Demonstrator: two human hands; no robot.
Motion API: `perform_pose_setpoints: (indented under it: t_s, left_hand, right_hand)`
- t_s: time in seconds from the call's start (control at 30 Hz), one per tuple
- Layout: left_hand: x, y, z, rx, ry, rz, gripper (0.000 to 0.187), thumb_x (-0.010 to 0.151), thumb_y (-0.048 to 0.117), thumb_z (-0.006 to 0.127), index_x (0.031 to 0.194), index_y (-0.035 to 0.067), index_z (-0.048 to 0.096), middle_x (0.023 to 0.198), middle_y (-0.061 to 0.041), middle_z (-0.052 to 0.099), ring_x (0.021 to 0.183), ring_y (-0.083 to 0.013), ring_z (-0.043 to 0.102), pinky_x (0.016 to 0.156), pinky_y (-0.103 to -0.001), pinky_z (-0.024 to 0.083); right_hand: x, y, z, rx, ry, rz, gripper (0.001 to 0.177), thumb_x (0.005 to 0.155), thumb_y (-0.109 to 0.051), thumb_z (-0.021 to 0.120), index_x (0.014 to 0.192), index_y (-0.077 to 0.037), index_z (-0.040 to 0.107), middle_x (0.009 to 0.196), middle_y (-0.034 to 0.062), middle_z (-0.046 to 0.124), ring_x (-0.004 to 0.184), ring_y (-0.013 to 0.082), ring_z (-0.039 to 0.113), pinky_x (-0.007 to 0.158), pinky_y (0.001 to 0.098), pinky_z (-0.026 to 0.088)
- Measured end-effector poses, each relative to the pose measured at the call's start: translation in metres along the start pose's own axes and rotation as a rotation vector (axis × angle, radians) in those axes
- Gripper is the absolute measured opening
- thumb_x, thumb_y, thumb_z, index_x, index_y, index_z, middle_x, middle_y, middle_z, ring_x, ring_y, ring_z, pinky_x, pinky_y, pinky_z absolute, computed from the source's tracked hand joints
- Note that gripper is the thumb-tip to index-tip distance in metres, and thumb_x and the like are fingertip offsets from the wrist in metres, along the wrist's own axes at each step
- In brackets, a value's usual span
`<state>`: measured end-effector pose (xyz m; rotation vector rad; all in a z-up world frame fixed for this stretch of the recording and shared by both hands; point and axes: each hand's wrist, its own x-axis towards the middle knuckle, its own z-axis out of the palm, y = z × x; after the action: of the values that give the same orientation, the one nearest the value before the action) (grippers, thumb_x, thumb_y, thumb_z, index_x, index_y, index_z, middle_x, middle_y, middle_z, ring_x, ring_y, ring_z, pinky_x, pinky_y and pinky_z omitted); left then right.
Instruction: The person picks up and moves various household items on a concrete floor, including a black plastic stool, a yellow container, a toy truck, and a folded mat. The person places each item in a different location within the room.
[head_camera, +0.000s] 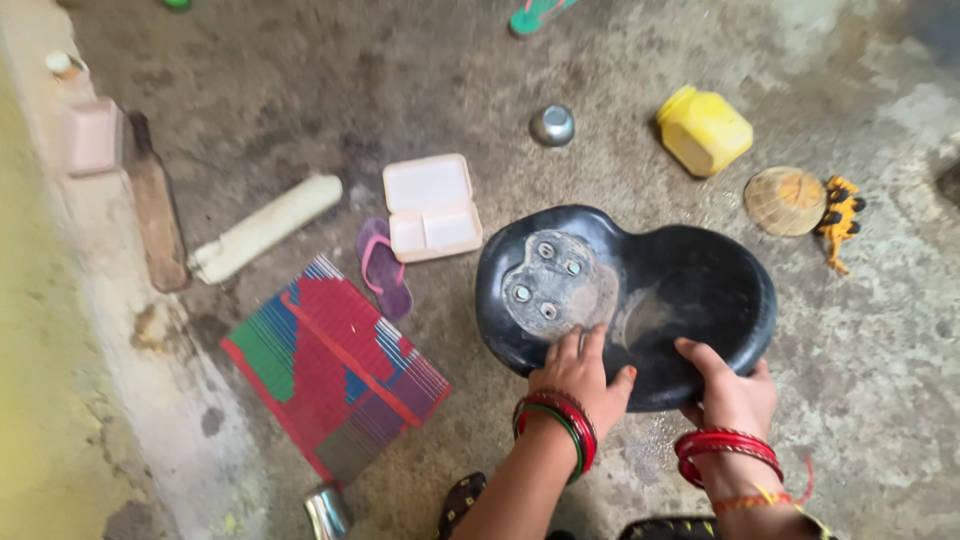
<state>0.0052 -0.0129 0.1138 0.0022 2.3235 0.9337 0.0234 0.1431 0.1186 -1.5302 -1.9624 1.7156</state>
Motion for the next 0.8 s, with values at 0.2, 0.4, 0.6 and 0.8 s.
perform_pose_setpoints:
  t_s: [0.2,0.4,0.6,0.8]
  left_hand:
    - [-0.046,0.034,-0.036,0.004,-0.011,0.055,0.068,0.094,0.057,0.049,0.152,0.020,0.042,0.159,-0.006,0.041,0.149,-0.0254,0.035,0.116,-0.054,0.031]
    - [-0.098,0.058,-0.053,-0.025,0.088,0.179,0.075,0.090,0.068,0.050,0.144,0.016,0.054,0.159,-0.012,0.043,0.153,-0.0275,0.029,0.121,-0.056,0.020]
    - [-0.132,0.080,-0.072,0.030,0.136,0.310,0.089,0.083,0.074,0.054,0.148,0.013,0.050,0.158,-0.017,0.042,0.153,-0.0311,0.027,0.120,-0.066,0.009]
    - [-0.147,0.103,-0.089,0.073,0.116,0.326,0.098,0.078,0.078,0.057,0.150,0.014,0.046,0.160,-0.016,0.039,0.154,-0.0298,0.025,0.121,-0.065,0.007]
  right_hand:
    - [-0.044,-0.045,-0.032,0.090,0.007,0.052,0.048,0.074,-0.018,0.082,0.117,-0.013,0.061,0.101,0.0036,0.071,0.083,0.0184,0.071,0.066,0.0385,0.058]
    - [-0.074,-0.081,-0.059,0.300,-0.064,-0.015,0.045,0.076,-0.013,0.078,0.119,-0.013,0.062,0.104,0.0034,0.072,0.086,0.0195,0.073,0.070,0.0410,0.063]
    - [-0.101,-0.117,-0.082,0.338,-0.071,-0.067,0.044,0.080,-0.008,0.077,0.120,-0.013,0.060,0.104,0.0064,0.071,0.085,0.0235,0.072,0.070,0.0415,0.062]
    - [-0.117,-0.143,-0.096,0.434,-0.072,-0.047,0.043,0.080,-0.006,0.076,0.118,-0.006,0.056,0.108,0.0101,0.071,0.089,0.0246,0.075,0.073,0.0445,0.066]
